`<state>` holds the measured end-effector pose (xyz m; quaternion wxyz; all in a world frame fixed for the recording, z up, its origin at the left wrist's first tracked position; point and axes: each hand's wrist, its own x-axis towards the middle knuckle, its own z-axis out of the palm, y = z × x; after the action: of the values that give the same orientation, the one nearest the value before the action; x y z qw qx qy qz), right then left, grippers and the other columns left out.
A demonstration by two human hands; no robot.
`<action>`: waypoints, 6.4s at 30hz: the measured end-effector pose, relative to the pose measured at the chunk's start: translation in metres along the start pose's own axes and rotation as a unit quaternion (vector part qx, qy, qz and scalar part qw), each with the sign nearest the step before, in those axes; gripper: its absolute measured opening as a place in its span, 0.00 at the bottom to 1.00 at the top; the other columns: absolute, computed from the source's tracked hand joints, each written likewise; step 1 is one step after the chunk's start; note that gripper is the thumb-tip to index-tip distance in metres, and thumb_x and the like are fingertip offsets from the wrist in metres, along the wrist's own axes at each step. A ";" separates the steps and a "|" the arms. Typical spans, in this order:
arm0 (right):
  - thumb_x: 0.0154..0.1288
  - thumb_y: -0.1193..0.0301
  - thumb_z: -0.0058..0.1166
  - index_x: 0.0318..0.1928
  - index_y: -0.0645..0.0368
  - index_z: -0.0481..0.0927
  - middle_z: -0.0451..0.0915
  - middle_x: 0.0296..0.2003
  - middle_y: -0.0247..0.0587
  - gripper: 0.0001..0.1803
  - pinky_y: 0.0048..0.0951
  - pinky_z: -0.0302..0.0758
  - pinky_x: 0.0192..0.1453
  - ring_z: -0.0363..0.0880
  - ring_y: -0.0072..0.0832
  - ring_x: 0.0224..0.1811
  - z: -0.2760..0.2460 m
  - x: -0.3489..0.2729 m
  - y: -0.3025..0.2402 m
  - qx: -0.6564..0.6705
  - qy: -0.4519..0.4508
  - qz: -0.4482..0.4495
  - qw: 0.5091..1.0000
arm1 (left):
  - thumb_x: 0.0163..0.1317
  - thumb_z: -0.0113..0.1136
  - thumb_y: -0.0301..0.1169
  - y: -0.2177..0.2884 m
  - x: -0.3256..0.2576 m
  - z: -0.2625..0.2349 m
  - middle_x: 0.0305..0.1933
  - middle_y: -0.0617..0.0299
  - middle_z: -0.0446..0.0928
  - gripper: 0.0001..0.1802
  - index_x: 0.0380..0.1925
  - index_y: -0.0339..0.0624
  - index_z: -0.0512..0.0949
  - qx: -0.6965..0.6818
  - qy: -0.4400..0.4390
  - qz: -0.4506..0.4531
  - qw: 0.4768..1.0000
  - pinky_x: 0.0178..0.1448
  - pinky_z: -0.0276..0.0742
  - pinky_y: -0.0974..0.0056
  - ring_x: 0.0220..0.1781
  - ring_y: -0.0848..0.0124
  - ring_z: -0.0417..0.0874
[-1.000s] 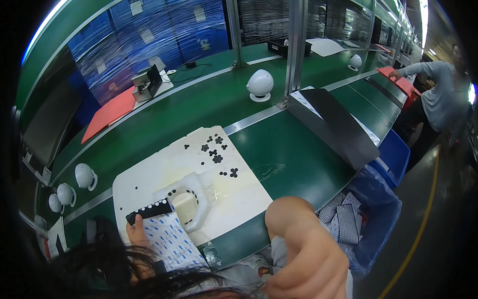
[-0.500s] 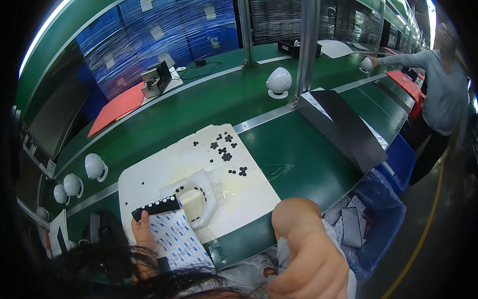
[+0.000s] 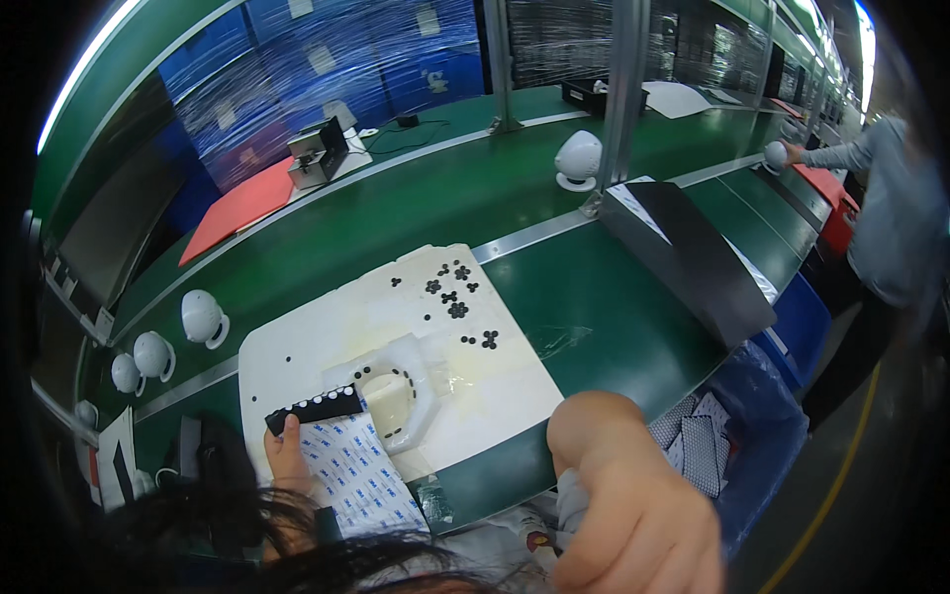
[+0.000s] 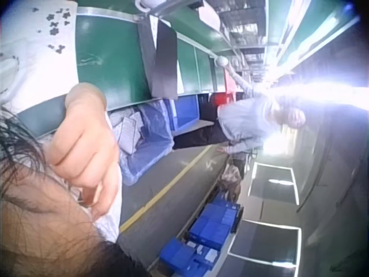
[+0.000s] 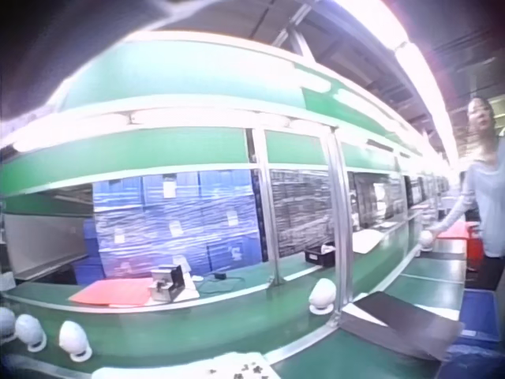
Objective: The person applies small black circular stickers to the bottom of white dome-shaped electronic devices. They peel the stickers from a sheet and place them into specific holes on the device base, then move the finished unit to the side. The person repeats this process for multiple units on a green assembly table.
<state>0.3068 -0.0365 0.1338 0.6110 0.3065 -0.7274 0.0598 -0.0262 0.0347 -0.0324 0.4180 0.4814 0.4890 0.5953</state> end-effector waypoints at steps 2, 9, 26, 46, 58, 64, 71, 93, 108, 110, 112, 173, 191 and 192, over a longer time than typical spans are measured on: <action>0.56 0.73 0.53 0.42 0.54 0.67 0.73 0.21 0.35 0.13 0.25 0.69 0.24 0.72 0.25 0.19 -0.001 -0.005 0.018 0.097 0.099 -0.027 0.990 | 0.61 0.54 0.36 0.006 -0.005 -0.004 0.28 0.70 0.74 0.12 0.31 0.37 0.75 0.014 0.018 0.008 1.000 0.33 0.65 0.75 0.28 0.83 0.69; 0.43 0.79 0.65 0.23 0.53 0.73 0.77 0.26 0.38 0.12 0.24 0.70 0.31 0.77 0.28 0.29 -0.010 -0.047 0.093 -0.075 0.156 0.333 0.927 | 0.60 0.55 0.36 0.008 -0.004 -0.001 0.29 0.69 0.74 0.11 0.32 0.38 0.75 -0.006 0.009 -0.001 1.000 0.34 0.66 0.74 0.29 0.82 0.70; 0.52 0.68 0.60 0.54 0.57 0.64 0.65 0.51 0.45 0.29 0.32 0.67 0.53 0.67 0.34 0.52 0.088 -0.161 0.109 0.041 0.003 0.713 0.700 | 0.61 0.54 0.36 0.011 -0.012 0.000 0.30 0.67 0.75 0.13 0.33 0.35 0.75 -0.031 -0.026 0.017 0.999 0.34 0.67 0.75 0.30 0.82 0.71; 0.59 0.66 0.53 0.38 0.59 0.77 0.79 0.27 0.41 0.10 0.24 0.71 0.31 0.78 0.28 0.28 0.079 -0.157 0.109 -0.017 -0.087 0.700 0.708 | 0.50 0.62 0.22 0.026 -0.012 -0.007 0.28 0.61 0.78 0.08 0.33 0.35 0.80 0.027 -0.129 0.072 0.989 0.30 0.68 0.75 0.27 0.80 0.74; 0.64 0.56 0.44 0.52 0.60 0.71 0.72 0.49 0.48 0.23 0.32 0.64 0.57 0.69 0.35 0.54 0.046 -0.177 0.160 0.175 0.022 0.664 0.727 | 0.47 0.60 0.15 0.039 -0.009 -0.008 0.30 0.55 0.79 0.09 0.31 0.34 0.79 0.038 -0.225 0.077 0.970 0.37 0.73 0.69 0.33 0.70 0.78; 0.64 0.50 0.39 0.58 0.58 0.64 0.65 0.57 0.48 0.30 0.42 0.55 0.64 0.62 0.45 0.60 0.114 -0.218 0.300 -0.031 -0.395 0.610 0.686 | 0.44 0.60 0.14 0.040 -0.009 -0.012 0.33 0.54 0.79 0.14 0.34 0.35 0.80 0.035 -0.253 0.118 0.960 0.40 0.73 0.67 0.35 0.66 0.79; 0.56 0.49 0.48 0.54 0.58 0.68 0.70 0.53 0.47 0.31 0.39 0.59 0.59 0.65 0.42 0.57 0.156 -0.261 0.381 -0.296 -0.396 0.544 0.678 | 0.54 0.59 0.22 0.036 -0.007 -0.018 0.27 0.60 0.77 0.10 0.38 0.36 0.79 0.045 -0.208 0.026 0.977 0.32 0.68 0.72 0.27 0.76 0.74; 0.60 0.64 0.53 0.47 0.63 0.73 0.77 0.35 0.36 0.18 0.22 0.71 0.39 0.74 0.20 0.34 0.038 -0.142 0.120 -0.006 0.077 0.812 0.578 | 0.50 0.63 0.24 0.055 -0.041 0.002 0.23 0.57 0.77 0.06 0.29 0.35 0.78 0.116 -0.175 0.095 0.973 0.27 0.69 0.72 0.23 0.74 0.76; 0.58 0.72 0.54 0.43 0.62 0.75 0.78 0.32 0.34 0.13 0.17 0.71 0.37 0.75 0.17 0.30 -0.007 -0.149 0.167 0.058 0.160 0.773 0.612 | 0.46 0.62 0.21 0.052 -0.032 -0.003 0.24 0.57 0.76 0.12 0.34 0.37 0.79 0.109 -0.262 0.156 0.946 0.26 0.67 0.69 0.23 0.69 0.75; 0.59 0.70 0.51 0.41 0.61 0.76 0.77 0.29 0.31 0.11 0.17 0.69 0.36 0.74 0.16 0.30 -0.041 -0.163 0.200 0.040 0.174 0.774 0.608 | 0.45 0.62 0.20 0.053 -0.031 -0.002 0.25 0.57 0.76 0.15 0.37 0.40 0.79 0.091 -0.285 0.193 0.935 0.28 0.70 0.68 0.25 0.66 0.76; 0.57 0.71 0.51 0.37 0.60 0.77 0.77 0.30 0.34 0.09 0.26 0.71 0.40 0.75 0.25 0.34 -0.036 -0.182 0.230 -0.247 0.048 0.702 0.666 | 0.45 0.62 0.20 0.053 -0.031 -0.004 0.26 0.56 0.76 0.16 0.38 0.40 0.79 0.101 -0.303 0.208 0.924 0.30 0.71 0.67 0.26 0.65 0.77; 0.45 0.72 0.63 0.37 0.56 0.77 0.77 0.39 0.33 0.15 0.28 0.71 0.39 0.75 0.33 0.42 0.056 -0.097 0.078 -0.207 -0.207 0.495 0.818 | 0.49 0.61 0.18 0.049 -0.043 0.001 0.24 0.54 0.75 0.05 0.26 0.31 0.74 0.053 -0.152 0.106 0.981 0.27 0.69 0.70 0.24 0.71 0.75; 0.44 0.73 0.60 0.40 0.51 0.78 0.77 0.34 0.29 0.17 0.28 0.66 0.38 0.73 0.28 0.39 0.064 -0.102 0.085 -0.163 -0.229 0.392 0.876 | 0.49 0.62 0.23 0.057 -0.044 0.006 0.18 0.58 0.73 0.04 0.24 0.33 0.77 0.108 -0.145 0.115 0.977 0.23 0.66 0.69 0.18 0.71 0.73; 0.44 0.73 0.59 0.40 0.51 0.78 0.77 0.34 0.29 0.17 0.28 0.67 0.38 0.74 0.28 0.38 0.065 -0.103 0.086 -0.182 -0.210 0.405 0.871 | 0.49 0.62 0.23 0.057 -0.044 0.006 0.18 0.58 0.73 0.04 0.24 0.33 0.77 0.105 -0.147 0.118 0.977 0.22 0.66 0.69 0.18 0.71 0.73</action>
<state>0.2136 0.0406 0.0474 0.4113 -0.1267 -0.8968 0.1029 -0.0132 -0.0168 0.0164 0.3597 0.6587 0.4218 0.5087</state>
